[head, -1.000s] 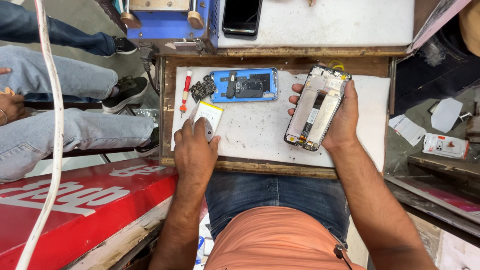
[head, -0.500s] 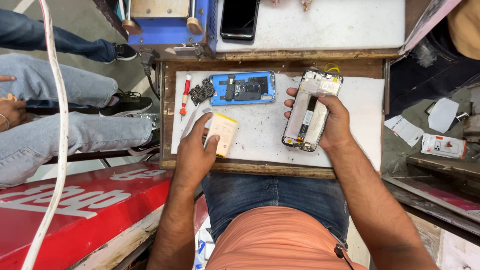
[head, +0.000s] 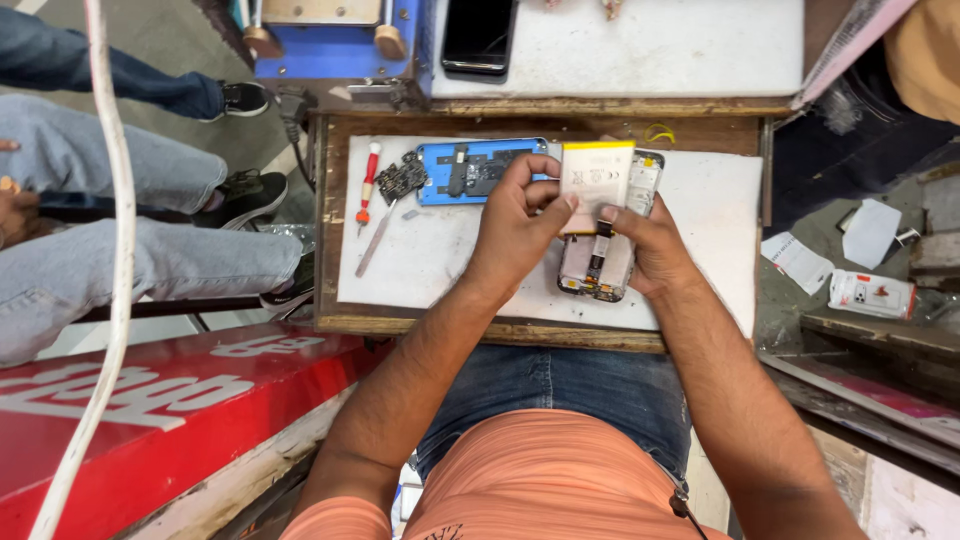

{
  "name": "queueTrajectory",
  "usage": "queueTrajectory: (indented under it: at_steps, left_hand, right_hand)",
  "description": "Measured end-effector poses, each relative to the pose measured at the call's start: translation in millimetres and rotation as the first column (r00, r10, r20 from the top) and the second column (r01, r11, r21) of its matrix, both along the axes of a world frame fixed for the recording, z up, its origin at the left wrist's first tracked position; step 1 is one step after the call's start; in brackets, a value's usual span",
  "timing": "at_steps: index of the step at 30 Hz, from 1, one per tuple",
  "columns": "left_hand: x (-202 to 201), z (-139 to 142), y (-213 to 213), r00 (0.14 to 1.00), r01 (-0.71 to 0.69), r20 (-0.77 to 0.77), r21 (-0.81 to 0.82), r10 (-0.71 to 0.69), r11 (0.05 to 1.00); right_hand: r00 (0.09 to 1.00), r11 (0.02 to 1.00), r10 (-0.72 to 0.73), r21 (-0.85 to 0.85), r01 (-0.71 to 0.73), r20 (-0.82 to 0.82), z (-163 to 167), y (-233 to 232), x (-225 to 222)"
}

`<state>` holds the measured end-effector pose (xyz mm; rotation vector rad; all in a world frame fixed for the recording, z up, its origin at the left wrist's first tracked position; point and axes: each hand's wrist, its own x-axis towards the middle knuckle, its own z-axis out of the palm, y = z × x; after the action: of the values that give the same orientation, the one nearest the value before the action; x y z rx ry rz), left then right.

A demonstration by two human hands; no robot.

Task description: The person cleans the edges of a smartphone with a cloth and a card, then removes the back cover and battery. They place the battery and back cover aside and continue handling the phone's internal components.

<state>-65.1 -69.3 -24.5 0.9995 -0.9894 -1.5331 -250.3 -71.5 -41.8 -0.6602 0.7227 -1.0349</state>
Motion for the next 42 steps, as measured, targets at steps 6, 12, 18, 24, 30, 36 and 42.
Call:
queueTrajectory:
  at_steps: [6,12,18,24,30,36,42]
  left_hand:
    - [-2.7,16.8,18.5,0.924,0.183,0.359,-0.111,-0.133,0.977]
    - [24.7,29.7,-3.9,0.863,0.246,0.497,-0.258,-0.09,0.934]
    - [31.9,45.4,-28.9,0.547,0.633,0.822,-0.282,-0.159,0.72]
    - [-1.6,42.4,-56.5,0.472,0.782,0.815,-0.21,-0.337,0.586]
    - [-18.5,43.2,-49.1,0.666,0.662,0.717,-0.443,-0.204,0.604]
    - [5.4,39.7,-15.2,0.717,0.35,0.697,-0.364,0.003,0.863]
    - [9.0,14.1,10.7,0.56,0.253,0.779,-0.485,0.282,0.837]
  right_hand:
    - [0.996,1.0,-0.008,0.015,0.007,0.094,-9.0,-0.3,-2.5]
    - [0.993,0.996,-0.078,0.047,0.074,0.087,-11.3,-2.0,-1.1]
    - [1.0,0.994,0.023,0.108,-0.024,0.008,-9.7,-1.5,0.5]
    - [0.997,0.949,0.038,0.316,-0.015,-0.066,-10.6,-1.8,0.7]
    - [0.999,0.964,-0.023,0.265,0.014,0.033,-20.4,-4.2,-4.0]
    - [0.992,0.94,-0.088,0.337,0.051,0.093,-20.3,0.1,-8.2]
    - [0.991,0.994,-0.057,0.097,0.045,0.118,-5.1,3.1,-0.4]
